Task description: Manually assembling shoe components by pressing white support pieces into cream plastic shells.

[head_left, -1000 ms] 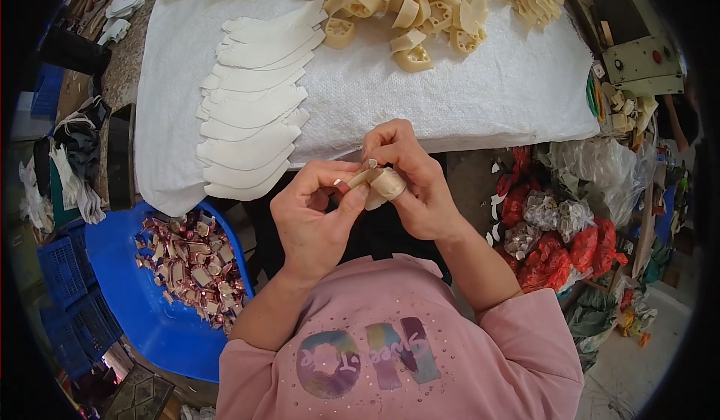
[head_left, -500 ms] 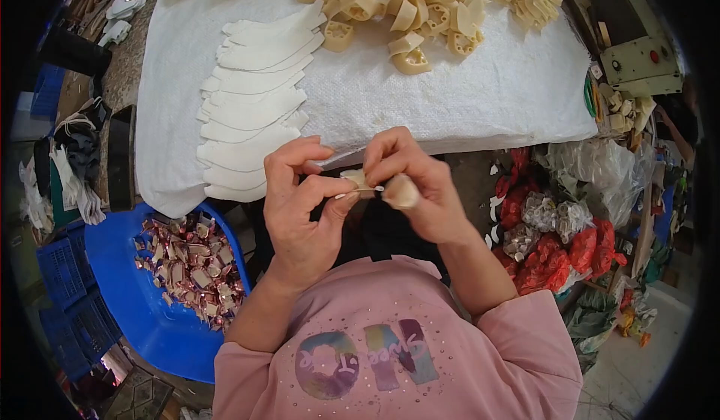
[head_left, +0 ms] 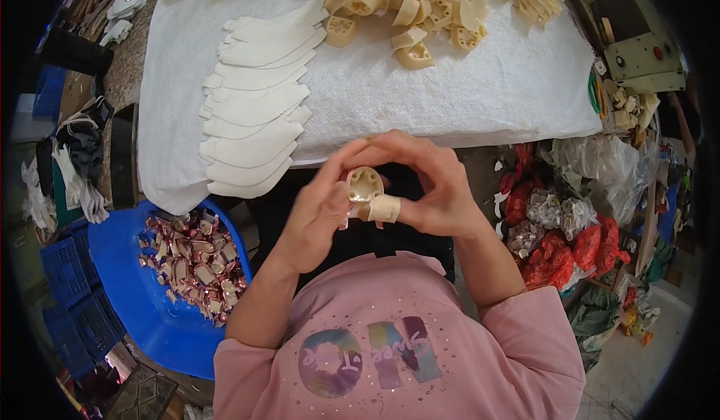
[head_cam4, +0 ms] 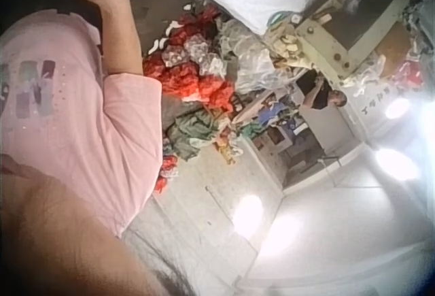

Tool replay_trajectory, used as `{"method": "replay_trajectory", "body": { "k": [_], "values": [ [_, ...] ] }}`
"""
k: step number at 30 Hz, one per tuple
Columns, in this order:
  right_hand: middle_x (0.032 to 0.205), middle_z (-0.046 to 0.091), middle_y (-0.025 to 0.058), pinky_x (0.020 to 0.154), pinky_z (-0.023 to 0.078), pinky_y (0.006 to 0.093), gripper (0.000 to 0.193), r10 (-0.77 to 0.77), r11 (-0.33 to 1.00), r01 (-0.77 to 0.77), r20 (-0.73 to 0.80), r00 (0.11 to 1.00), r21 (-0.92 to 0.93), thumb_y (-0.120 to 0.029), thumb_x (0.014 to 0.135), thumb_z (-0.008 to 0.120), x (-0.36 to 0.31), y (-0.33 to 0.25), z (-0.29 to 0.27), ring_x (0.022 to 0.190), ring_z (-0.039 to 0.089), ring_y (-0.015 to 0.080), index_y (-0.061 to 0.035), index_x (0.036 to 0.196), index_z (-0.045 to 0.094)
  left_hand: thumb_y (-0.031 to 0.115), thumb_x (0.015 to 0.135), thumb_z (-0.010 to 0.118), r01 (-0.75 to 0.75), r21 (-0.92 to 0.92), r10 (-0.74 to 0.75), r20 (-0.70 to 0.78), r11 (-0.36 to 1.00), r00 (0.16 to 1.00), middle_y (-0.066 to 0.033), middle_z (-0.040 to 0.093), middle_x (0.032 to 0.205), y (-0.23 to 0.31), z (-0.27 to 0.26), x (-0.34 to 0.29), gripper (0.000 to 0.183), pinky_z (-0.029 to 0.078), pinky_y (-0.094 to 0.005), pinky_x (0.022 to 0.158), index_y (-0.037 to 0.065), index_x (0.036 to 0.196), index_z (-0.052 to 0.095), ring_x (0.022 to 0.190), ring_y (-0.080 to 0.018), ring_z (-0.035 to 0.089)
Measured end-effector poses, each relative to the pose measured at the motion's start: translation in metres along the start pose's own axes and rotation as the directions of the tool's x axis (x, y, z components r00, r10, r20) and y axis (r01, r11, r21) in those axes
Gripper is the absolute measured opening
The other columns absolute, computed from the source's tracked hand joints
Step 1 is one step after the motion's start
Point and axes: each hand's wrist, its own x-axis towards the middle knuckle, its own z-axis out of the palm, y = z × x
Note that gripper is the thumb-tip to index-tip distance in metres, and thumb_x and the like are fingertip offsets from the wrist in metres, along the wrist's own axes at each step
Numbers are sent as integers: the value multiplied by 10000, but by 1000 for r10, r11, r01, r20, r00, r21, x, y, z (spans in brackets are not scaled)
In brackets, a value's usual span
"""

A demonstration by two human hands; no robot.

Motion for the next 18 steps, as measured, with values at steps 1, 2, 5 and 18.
{"method": "replay_trajectory", "body": {
  "k": [1,2,5,18],
  "values": [
    [998,666,96,827,491,341,592,1,1000,-1,3,1000,8,-51,677,760,-3,3,4,911,643,251,-50,1216,515,352,968,367,77,-91,-73,53,993,996,-106,527,1045,2,2,0,568,430,-236,742,-20,1385,261,888,-121,519],
    [995,658,84,830,476,334,575,34,995,-31,-35,999,91,-64,675,761,-5,5,8,926,619,248,-61,1201,528,352,968,367,80,-88,-76,45,993,996,-106,527,1045,3,5,1,568,430,-236,742,-20,1385,261,888,-121,519],
    [1002,622,66,844,439,319,515,51,998,-51,-11,999,-26,-87,689,745,-2,2,9,954,550,242,-79,1166,552,297,971,341,48,-161,-51,-14,986,999,-100,512,1027,2,13,2,511,440,-241,756,-5,1372,244,884,-106,515],
    [1026,537,78,396,481,200,174,516,599,-583,291,805,549,-208,911,544,11,-4,16,541,569,90,-42,860,528,541,948,309,-223,58,229,-166,973,959,-92,518,958,-5,30,5,689,399,-187,507,-37,1323,272,627,-73,505]
  ]
}}
